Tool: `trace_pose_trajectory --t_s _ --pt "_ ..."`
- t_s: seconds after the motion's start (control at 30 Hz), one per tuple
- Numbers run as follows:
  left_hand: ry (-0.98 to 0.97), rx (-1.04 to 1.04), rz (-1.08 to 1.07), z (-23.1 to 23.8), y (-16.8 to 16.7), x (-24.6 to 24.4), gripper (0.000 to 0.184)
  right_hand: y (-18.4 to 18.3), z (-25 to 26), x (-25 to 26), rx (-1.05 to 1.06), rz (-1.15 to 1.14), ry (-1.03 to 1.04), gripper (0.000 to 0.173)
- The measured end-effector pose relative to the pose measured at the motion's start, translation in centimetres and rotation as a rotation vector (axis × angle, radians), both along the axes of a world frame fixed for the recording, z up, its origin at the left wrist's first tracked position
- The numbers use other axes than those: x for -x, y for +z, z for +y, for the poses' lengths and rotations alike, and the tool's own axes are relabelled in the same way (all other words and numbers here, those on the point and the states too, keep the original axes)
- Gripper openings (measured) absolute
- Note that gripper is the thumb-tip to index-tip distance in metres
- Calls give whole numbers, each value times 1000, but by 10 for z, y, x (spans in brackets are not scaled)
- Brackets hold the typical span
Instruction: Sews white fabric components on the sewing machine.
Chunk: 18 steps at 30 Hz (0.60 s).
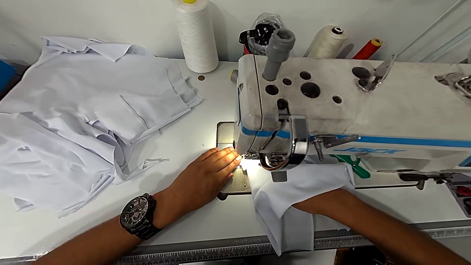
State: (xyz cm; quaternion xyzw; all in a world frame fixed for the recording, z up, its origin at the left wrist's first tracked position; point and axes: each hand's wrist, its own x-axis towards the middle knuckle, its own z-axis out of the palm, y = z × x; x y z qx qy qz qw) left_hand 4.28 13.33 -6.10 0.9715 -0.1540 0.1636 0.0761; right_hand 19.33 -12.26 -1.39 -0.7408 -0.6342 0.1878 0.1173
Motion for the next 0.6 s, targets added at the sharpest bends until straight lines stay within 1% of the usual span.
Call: trace_pose_trajectory --t_s 0.07,0.1,0.17,0.23,0.3,0.33,0.37,0.43,0.5,0.57,0.6 --pt "7 -3 -5 1 1 -2 42 -4 2 -4 -68 59 4 5" --pt "9 -5 -9 1 2 -2 41 -2 5 -4 -66 114 -21 4" --pt "15 -21 -23 1 3 -3 41 -2 7 -5 -60 167 -45 4" --pt "23 -41 -49 1 5 -6 41 -8 4 -8 -103 185 -3 8" --pt "29 -44 -65 1 6 -10 40 -13 2 -13 -192 99 43 10" --pt "35 -43 -69 1 7 -11 40 -12 2 -15 -163 62 18 10" --pt "42 -43 -69 2 7 -13 40 -9 3 -17 -63 26 -36 14" --pt "50 -47 -67 3 8 -15 40 -12 4 -21 -24 -73 -68 18" --pt "57 -40 -63 3 6 -15 40 -19 0 -23 -155 -264 -4 20" --pt "62 -30 -53 3 4 -16 41 -22 -2 -23 -228 -339 54 19" --pt "61 -19 -47 3 3 -15 41 -21 -3 -22 -224 -346 63 19"
